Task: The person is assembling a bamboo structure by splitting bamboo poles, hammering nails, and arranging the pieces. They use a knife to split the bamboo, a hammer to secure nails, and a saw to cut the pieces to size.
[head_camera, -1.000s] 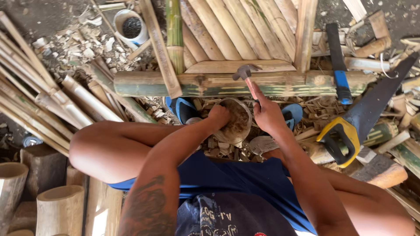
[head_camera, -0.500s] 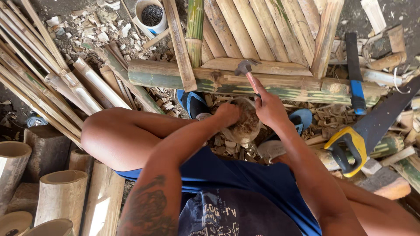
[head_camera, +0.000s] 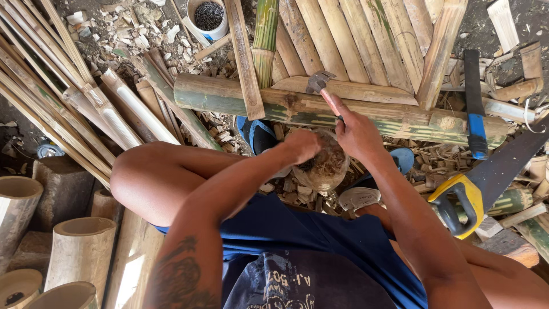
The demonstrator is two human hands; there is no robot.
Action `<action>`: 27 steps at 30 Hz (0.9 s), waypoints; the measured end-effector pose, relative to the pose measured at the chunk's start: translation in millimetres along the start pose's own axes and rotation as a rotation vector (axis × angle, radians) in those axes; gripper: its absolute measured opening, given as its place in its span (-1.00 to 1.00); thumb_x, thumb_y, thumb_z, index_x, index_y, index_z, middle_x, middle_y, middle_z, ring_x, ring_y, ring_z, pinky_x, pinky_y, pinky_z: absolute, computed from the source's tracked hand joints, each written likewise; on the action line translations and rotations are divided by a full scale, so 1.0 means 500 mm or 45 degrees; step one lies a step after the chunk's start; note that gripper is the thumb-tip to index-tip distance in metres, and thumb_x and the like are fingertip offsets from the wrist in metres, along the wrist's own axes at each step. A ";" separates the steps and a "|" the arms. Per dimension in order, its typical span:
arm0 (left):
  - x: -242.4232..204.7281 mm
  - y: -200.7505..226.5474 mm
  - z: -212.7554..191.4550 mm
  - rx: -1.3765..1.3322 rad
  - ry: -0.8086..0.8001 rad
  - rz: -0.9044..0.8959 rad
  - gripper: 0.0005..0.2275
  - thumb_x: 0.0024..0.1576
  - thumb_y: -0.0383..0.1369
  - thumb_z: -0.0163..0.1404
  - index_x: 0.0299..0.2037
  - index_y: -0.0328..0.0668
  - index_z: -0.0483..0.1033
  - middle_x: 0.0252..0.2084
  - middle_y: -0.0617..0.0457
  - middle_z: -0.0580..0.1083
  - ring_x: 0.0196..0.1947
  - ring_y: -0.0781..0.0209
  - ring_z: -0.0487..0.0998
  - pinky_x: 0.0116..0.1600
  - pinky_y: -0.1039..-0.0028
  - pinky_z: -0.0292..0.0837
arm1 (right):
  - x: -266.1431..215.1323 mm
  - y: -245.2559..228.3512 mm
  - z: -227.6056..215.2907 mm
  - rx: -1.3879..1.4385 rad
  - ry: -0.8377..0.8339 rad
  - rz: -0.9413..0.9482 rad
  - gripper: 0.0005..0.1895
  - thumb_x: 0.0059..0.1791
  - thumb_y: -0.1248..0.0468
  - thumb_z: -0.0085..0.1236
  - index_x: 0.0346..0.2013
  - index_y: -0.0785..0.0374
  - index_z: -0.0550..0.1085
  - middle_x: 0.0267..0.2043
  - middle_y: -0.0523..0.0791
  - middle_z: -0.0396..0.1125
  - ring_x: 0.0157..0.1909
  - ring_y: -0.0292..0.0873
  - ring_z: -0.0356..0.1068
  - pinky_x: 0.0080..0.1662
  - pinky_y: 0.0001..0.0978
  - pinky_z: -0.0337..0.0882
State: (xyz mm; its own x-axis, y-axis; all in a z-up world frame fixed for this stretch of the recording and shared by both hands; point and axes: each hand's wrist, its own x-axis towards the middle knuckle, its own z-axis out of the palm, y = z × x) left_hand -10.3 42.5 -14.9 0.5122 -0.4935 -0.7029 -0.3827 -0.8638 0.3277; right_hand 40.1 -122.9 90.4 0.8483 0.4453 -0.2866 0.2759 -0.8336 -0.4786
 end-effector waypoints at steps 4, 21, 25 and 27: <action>-0.079 -0.099 -0.069 -0.286 1.292 0.462 -0.60 0.10 -0.64 -0.15 0.15 -0.23 0.46 -0.14 -0.11 0.59 -0.44 0.23 0.59 -0.51 0.55 0.58 | 0.029 0.028 0.004 -0.152 0.200 -0.257 -0.38 0.13 0.19 0.04 0.49 -0.02 0.13 -0.20 0.09 0.47 -0.40 0.06 0.48 -0.37 -0.04 0.50; 0.069 -0.168 -0.047 -0.713 1.736 -0.268 -0.84 0.10 -0.41 0.15 -0.16 -0.23 0.51 -0.04 0.01 0.51 -0.01 -0.14 0.43 0.10 0.12 0.38 | 0.011 -0.015 -0.012 0.272 0.153 -0.018 -0.21 0.12 0.38 -0.07 0.60 -0.05 -0.08 -0.23 0.22 0.45 -0.33 0.23 0.46 -0.22 0.05 0.43; 0.073 -0.175 -0.058 -0.705 1.765 -0.282 -0.83 0.10 -0.40 0.17 -0.15 -0.23 0.53 -0.01 0.01 0.50 -0.01 -0.12 0.44 0.09 0.13 0.38 | 0.020 -0.028 -0.022 0.166 0.471 -0.384 -0.17 0.13 0.45 -0.03 0.64 -0.01 -0.10 0.02 0.26 0.43 -0.12 0.26 0.49 -0.13 0.01 0.48; 0.072 -0.170 -0.057 -0.722 1.743 -0.306 -0.84 0.09 -0.39 0.18 -0.17 -0.22 0.55 -0.02 0.03 0.50 -0.01 -0.09 0.44 0.09 0.15 0.38 | 0.027 -0.032 -0.008 0.104 0.449 -0.357 -0.19 0.13 0.44 -0.02 0.62 0.01 -0.09 -0.05 0.22 0.44 -0.20 0.23 0.49 -0.17 0.02 0.47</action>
